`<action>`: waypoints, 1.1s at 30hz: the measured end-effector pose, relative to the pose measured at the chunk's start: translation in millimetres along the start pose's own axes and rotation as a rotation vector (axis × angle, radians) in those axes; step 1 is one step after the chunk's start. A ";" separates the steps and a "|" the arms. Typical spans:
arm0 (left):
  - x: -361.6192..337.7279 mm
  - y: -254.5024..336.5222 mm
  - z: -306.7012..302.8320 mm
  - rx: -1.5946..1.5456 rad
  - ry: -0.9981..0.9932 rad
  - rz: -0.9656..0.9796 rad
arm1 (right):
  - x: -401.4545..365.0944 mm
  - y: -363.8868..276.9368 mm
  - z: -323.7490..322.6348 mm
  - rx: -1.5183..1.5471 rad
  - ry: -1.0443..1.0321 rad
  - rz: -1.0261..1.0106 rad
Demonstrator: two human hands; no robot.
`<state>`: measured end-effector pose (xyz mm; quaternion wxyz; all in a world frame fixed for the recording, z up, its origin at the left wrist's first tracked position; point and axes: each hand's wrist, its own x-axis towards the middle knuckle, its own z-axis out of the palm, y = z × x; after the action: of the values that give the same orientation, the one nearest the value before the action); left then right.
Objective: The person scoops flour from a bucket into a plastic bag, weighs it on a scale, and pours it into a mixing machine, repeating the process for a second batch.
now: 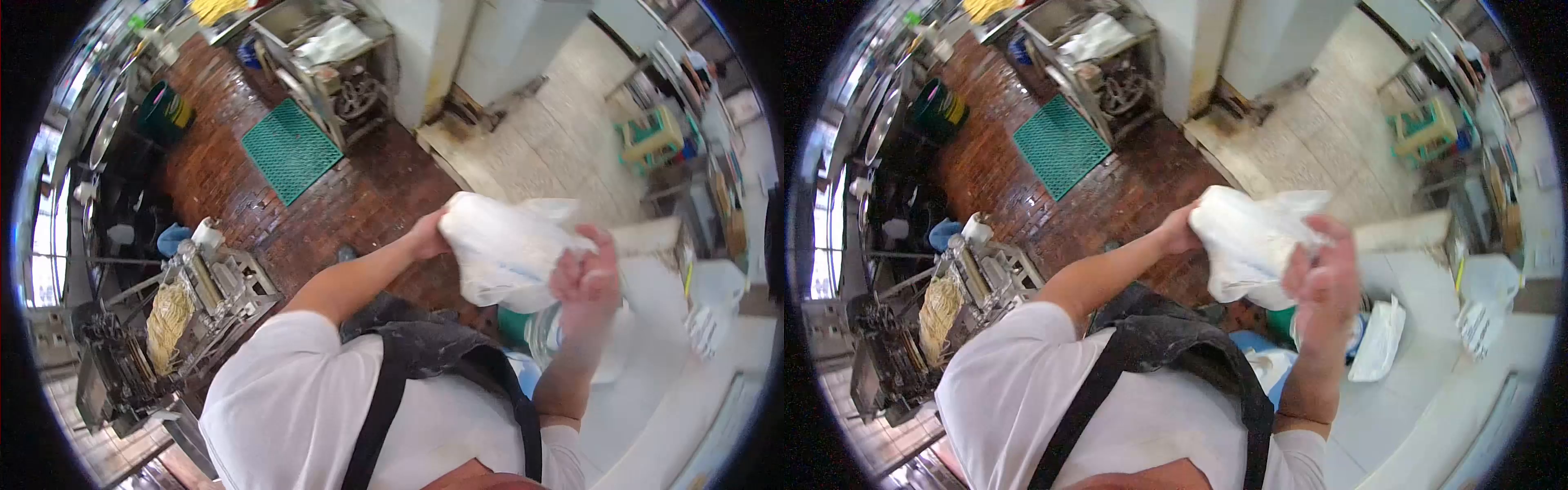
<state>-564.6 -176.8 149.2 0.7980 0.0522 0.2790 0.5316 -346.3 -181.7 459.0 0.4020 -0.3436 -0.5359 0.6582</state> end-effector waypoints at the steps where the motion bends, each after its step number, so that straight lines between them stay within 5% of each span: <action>1: -22.2 28.1 -53.3 -0.087 0.039 0.002 | 17.9 13.0 39.5 -0.004 -0.032 -0.003; 7: -214.5 155.5 -279.2 -0.235 0.303 0.484 | 120.9 89.5 279.5 0.042 -0.543 0.119; 14: -395.3 264.3 -350.2 -0.466 0.787 0.924 | 201.0 114.0 543.8 -0.115 -0.921 0.086; 19: -453.9 319.3 -413.2 -0.633 0.878 1.218 | 253.4 142.8 707.0 -0.147 -1.091 0.022; 22: -481.4 380.5 -391.4 -0.739 1.016 1.215 | 294.6 168.8 795.2 -0.140 -1.166 -0.015; 28: -491.6 443.8 -561.3 -0.659 1.012 1.305 | 413.1 231.2 928.8 -0.129 -1.302 0.050; 33: -478.2 594.6 -590.4 -0.630 1.248 1.126 | 555.0 244.3 1012.3 -0.259 -1.325 0.123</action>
<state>-1480.9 -467.1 66.1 0.0996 -0.3387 0.4362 0.8277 -1524.1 -143.1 399.2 -0.0939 0.0572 -0.7230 0.6820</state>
